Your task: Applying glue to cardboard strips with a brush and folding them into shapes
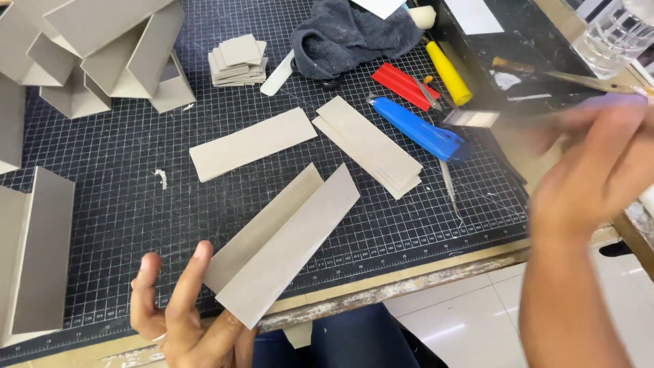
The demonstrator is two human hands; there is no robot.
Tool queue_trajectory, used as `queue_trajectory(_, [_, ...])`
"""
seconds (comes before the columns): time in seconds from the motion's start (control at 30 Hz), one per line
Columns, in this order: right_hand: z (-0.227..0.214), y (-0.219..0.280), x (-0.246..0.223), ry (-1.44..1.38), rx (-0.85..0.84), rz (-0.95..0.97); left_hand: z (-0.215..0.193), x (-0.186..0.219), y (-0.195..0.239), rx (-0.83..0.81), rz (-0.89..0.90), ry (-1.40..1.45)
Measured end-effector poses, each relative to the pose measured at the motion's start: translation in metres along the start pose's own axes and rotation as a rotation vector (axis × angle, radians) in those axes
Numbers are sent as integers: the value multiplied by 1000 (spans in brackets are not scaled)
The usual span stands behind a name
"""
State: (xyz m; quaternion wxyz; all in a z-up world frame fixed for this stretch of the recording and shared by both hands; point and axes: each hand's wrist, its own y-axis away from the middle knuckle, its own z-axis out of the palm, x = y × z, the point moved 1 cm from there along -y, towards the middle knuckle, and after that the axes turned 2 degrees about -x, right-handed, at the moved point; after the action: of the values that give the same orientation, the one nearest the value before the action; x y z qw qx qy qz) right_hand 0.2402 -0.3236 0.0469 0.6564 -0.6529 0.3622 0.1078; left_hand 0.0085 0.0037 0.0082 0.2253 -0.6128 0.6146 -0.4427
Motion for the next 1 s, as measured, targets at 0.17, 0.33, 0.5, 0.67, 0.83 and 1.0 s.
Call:
queue_trajectory(0.17, [32,81,-55,-346,-116,-238,2,-4,4,5,16,15])
queue_trajectory(0.33, [43,102,-74,-315,-87,-150,-5,3,0,-48,-35,20])
queue_trajectory(0.5, [50,103,-81,-327,-113,-58,-3,9,-2,-19,-92,28])
queue_trajectory(0.67, [48,101,-81,-302,-120,-68,-2,9,-2,-16,-95,33])
queue_trajectory(0.83, [50,104,-81,-300,-136,-139,-3,6,0,-31,-74,30])
queue_trajectory(1.0, [49,105,-81,-292,-167,-97,-4,9,-2,-30,-109,49])
